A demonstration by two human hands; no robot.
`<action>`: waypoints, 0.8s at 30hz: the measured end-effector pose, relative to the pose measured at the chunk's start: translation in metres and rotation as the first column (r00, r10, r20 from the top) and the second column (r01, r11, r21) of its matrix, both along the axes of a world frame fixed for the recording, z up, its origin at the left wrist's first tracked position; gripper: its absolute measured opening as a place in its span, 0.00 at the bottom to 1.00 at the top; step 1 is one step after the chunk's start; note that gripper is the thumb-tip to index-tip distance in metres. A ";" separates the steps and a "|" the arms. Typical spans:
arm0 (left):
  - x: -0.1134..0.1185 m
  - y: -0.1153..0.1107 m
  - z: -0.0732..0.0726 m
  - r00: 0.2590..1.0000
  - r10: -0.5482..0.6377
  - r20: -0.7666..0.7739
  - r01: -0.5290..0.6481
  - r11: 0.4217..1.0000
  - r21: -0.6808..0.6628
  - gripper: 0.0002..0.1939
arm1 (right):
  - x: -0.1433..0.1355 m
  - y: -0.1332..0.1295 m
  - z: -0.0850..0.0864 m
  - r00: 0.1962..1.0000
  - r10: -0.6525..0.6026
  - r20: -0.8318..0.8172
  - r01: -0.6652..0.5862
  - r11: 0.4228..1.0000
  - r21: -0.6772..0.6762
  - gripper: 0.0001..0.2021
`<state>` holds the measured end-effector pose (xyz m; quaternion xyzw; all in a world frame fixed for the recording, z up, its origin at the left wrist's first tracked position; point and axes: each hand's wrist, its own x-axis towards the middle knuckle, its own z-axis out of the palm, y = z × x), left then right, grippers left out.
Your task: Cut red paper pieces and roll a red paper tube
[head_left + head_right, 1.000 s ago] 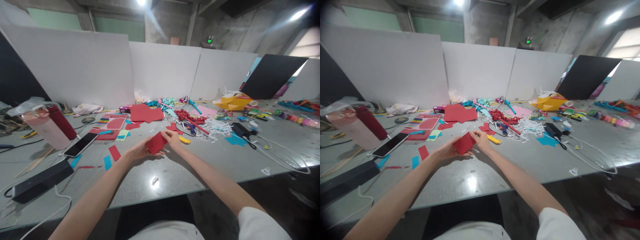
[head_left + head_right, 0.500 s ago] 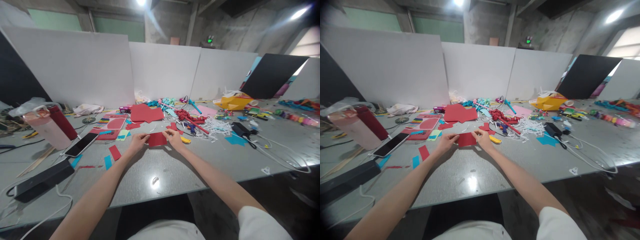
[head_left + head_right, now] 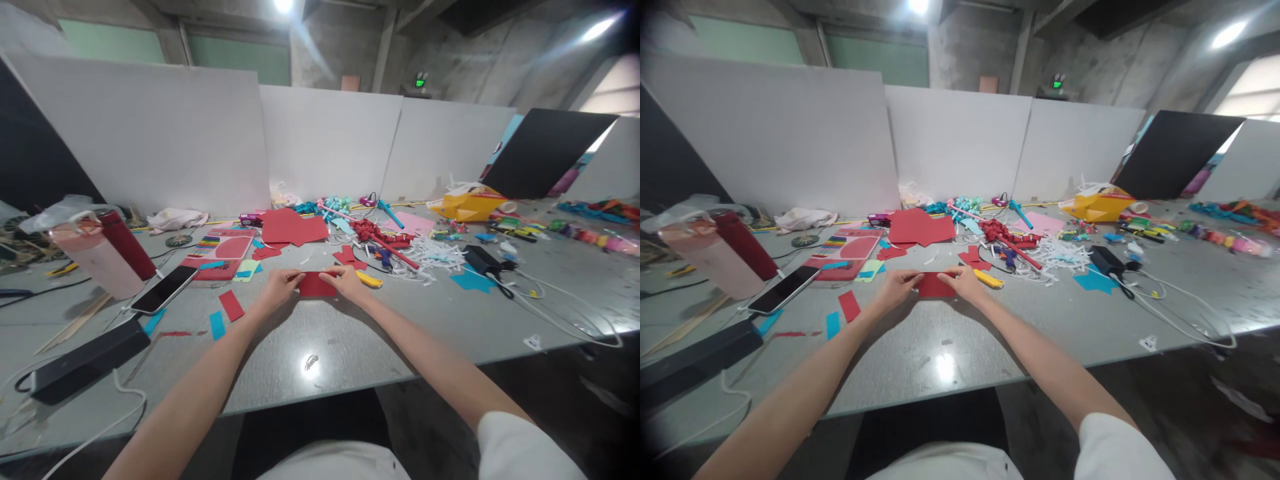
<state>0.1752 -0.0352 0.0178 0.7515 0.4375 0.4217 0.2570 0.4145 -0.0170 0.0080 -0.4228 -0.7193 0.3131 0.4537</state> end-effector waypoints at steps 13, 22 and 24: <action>-0.016 0.019 -0.010 0.993 0.118 0.007 -0.117 0.992 -0.040 0.20 | -0.002 0.002 -0.005 0.997 0.073 -0.004 -0.072 0.988 -0.135 0.24; -0.055 0.042 -0.021 0.882 0.423 -0.210 -0.401 0.905 0.140 0.19 | -0.019 0.082 0.024 0.985 -0.129 0.117 0.142 0.983 -0.115 0.12; -0.066 0.045 -0.023 0.818 0.537 -0.206 -0.514 0.843 0.157 0.19 | -0.014 0.117 0.043 0.961 -0.236 0.143 0.253 0.960 -0.123 0.10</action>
